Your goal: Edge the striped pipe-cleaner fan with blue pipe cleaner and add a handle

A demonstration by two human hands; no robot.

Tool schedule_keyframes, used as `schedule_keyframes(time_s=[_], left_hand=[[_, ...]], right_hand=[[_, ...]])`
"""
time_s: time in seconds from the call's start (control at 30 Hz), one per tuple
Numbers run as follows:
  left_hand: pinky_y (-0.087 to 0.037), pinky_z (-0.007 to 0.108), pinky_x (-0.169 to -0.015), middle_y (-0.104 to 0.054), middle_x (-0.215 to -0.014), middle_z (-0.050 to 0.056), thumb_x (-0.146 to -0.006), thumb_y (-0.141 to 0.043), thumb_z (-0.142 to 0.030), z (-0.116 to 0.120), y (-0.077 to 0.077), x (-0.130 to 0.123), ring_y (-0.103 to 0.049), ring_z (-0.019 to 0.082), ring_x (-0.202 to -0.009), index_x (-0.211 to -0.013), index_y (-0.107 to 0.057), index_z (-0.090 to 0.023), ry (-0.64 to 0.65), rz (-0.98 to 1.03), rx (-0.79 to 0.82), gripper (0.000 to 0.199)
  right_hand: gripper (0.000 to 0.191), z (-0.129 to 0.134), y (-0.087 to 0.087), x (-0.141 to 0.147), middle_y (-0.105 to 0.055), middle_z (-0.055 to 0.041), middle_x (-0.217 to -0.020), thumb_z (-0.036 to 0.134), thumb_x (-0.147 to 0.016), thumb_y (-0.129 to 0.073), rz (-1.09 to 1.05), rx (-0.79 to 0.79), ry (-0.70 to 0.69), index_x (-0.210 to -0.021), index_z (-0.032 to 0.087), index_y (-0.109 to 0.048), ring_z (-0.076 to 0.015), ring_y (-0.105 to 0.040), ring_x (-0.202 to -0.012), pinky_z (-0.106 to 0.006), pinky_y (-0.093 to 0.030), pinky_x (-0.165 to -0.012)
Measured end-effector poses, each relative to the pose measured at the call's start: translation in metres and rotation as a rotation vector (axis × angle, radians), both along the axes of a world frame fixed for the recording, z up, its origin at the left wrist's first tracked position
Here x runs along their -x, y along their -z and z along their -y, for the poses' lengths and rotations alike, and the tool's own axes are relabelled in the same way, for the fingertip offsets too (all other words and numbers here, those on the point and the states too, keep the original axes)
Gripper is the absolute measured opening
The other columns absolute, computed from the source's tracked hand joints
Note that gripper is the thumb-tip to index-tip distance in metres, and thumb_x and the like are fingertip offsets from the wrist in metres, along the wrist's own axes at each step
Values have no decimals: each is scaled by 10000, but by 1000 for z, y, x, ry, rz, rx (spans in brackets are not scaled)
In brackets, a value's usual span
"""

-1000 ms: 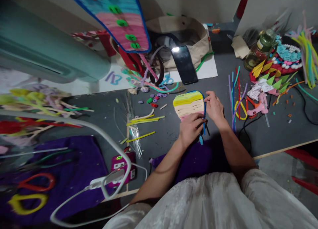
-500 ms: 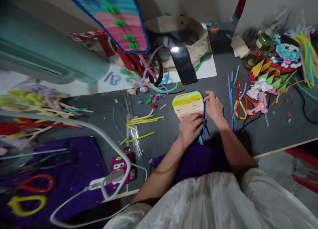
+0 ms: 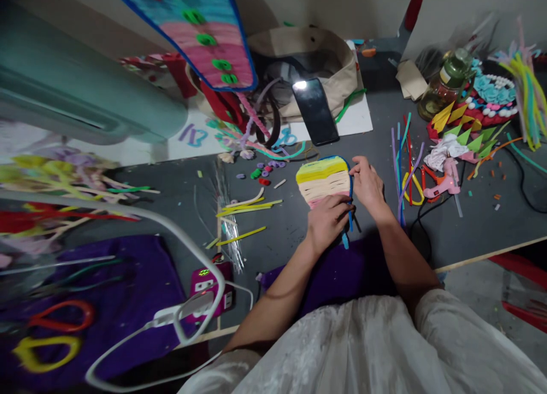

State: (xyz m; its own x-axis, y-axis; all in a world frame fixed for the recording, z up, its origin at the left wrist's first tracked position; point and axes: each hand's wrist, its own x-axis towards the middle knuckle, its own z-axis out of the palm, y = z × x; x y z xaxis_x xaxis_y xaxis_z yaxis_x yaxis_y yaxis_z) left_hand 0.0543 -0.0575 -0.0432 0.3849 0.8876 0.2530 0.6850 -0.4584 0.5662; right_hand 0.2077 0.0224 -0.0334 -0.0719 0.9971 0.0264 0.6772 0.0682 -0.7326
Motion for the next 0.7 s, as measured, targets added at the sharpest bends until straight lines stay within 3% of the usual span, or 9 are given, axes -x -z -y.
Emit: schedule_keyframes(time_s=[0.7], left_hand=[[-535,337,-809,-732,-1126,58,-967,-572,-206,-1,1,0,-644,206,-1024,-1002,-743,-222,5,-26,-3,175]], right_hand=[[417,0,0,0,-743,-41,-1024,121,-874,-419,5,2,0,-1260,255,-501,-253,-660,-999,-432,-525,-914]])
